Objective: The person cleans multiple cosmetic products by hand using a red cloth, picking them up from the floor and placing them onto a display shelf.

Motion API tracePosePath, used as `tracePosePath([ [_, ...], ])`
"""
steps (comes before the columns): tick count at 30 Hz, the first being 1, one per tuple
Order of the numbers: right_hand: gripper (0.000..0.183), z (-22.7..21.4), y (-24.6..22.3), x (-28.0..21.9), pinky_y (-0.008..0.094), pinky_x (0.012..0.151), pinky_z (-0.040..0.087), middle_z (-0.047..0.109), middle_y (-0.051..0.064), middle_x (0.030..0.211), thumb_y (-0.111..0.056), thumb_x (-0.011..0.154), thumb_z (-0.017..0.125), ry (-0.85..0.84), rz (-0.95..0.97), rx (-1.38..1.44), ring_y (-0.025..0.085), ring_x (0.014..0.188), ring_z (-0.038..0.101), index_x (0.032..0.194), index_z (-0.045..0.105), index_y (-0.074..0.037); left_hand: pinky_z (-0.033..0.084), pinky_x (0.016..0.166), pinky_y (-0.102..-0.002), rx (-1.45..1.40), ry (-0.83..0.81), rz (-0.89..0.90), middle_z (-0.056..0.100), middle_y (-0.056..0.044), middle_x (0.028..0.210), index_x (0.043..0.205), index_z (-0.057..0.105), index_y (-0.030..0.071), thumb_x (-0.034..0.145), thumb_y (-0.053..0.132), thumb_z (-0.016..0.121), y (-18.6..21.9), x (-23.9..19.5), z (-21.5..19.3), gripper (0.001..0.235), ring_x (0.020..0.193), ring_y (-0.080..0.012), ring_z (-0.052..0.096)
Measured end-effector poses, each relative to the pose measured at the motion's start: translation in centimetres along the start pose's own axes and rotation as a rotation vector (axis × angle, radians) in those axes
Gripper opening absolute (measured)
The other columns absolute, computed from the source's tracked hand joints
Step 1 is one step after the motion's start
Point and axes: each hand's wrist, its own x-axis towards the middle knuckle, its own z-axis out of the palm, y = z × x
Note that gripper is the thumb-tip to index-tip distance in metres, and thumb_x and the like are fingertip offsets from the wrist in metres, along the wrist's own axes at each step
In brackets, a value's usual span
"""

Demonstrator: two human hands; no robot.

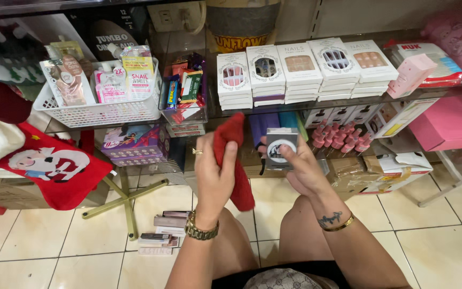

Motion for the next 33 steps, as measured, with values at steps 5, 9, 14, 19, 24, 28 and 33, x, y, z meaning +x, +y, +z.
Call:
tracePosePath([
  [5, 0.039, -2.4, 1.9, 1.1, 0.031, 0.088, 0.05, 0.063, 0.007, 0.106, -0.007, 0.084, 0.068, -0.028, -0.107, -0.271, 0.015, 0.098, 0.059, 0.121, 0.053, -0.01, 0.044, 0.079, -0.042, 0.136, -0.014, 0.281, 0.058, -0.014, 0.104, 0.104, 0.062, 0.003, 0.087, 0.023, 0.066, 2.1, 1.0, 2.2, 0.027, 0.093, -0.0355, 0.057],
  [9, 0.036, -4.7, 3.9, 1.8, 0.036, 0.08, 0.054, 0.066, 0.013, 0.101, 0.006, 0.084, 0.061, -0.06, -0.153, -0.288, 0.021, 0.091, 0.063, 0.118, 0.059, -0.005, 0.042, 0.067, -0.036, 0.43, -0.074, 0.531, 0.056, -0.004, 0.112, 0.12, 0.063, 0.016, 0.09, 0.034, 0.057, 2.1, -1.0, 4.9, 0.036, 0.085, -0.0251, 0.055],
  [14, 0.033, -2.3, 1.2, 0.9, 0.034, 0.082, 0.054, 0.065, 0.007, 0.099, -0.002, 0.087, 0.064, -0.029, -0.2, -0.299, 0.015, 0.09, 0.061, 0.118, 0.058, -0.008, 0.043, 0.062, -0.034, 0.511, 0.026, 0.557, 0.058, -0.002, 0.106, 0.115, 0.067, 0.019, 0.088, 0.034, 0.058, 0.5, -0.8, 4.1, 0.032, 0.079, -0.0233, 0.055],
  [19, 0.038, -3.6, 2.8, 1.6, 0.035, 0.085, 0.053, 0.064, 0.007, 0.102, 0.002, 0.085, 0.064, -0.077, -0.239, -0.296, 0.015, 0.091, 0.06, 0.121, 0.057, -0.006, 0.042, 0.06, -0.036, 0.537, 0.052, 0.566, 0.058, -0.003, 0.104, 0.112, 0.067, 0.017, 0.088, 0.035, 0.056, 1.1, -1.0, 5.0, 0.032, 0.078, -0.0253, 0.055],
  [24, 0.031, -1.4, 0.7, 0.6, 0.034, 0.08, 0.054, 0.065, 0.008, 0.093, 0.0, 0.086, 0.064, -0.058, -0.233, -0.277, 0.016, 0.085, 0.061, 0.116, 0.06, -0.006, 0.041, 0.061, -0.038, 0.522, -0.01, 0.57, 0.058, -0.003, 0.104, 0.115, 0.066, 0.018, 0.088, 0.034, 0.055, 1.2, -0.5, 4.5, 0.033, 0.079, -0.0257, 0.054],
  [28, 0.028, -0.9, 0.7, 0.0, 0.029, 0.075, 0.054, 0.062, 0.005, 0.093, -0.008, 0.091, 0.061, -0.004, -0.139, -0.188, 0.014, 0.083, 0.062, 0.118, 0.056, -0.007, 0.045, 0.067, -0.039, 0.383, -0.048, 0.426, 0.06, -0.003, 0.101, 0.109, 0.069, 0.015, 0.085, 0.026, 0.063, 0.7, 1.0, 2.4, 0.027, 0.081, -0.0293, 0.057],
  [33, 0.043, 0.8, -0.1, -0.3, 0.038, 0.064, 0.062, 0.062, 0.014, 0.085, -0.03, 0.098, 0.048, 0.062, 0.025, -0.008, 0.021, 0.072, 0.069, 0.132, 0.045, -0.003, 0.046, 0.077, -0.034, -0.151, 0.041, 0.104, 0.063, -0.011, 0.092, 0.098, 0.068, 0.004, 0.093, 0.012, 0.06, 1.8, 1.7, 1.9, 0.012, 0.085, -0.029, 0.062],
])
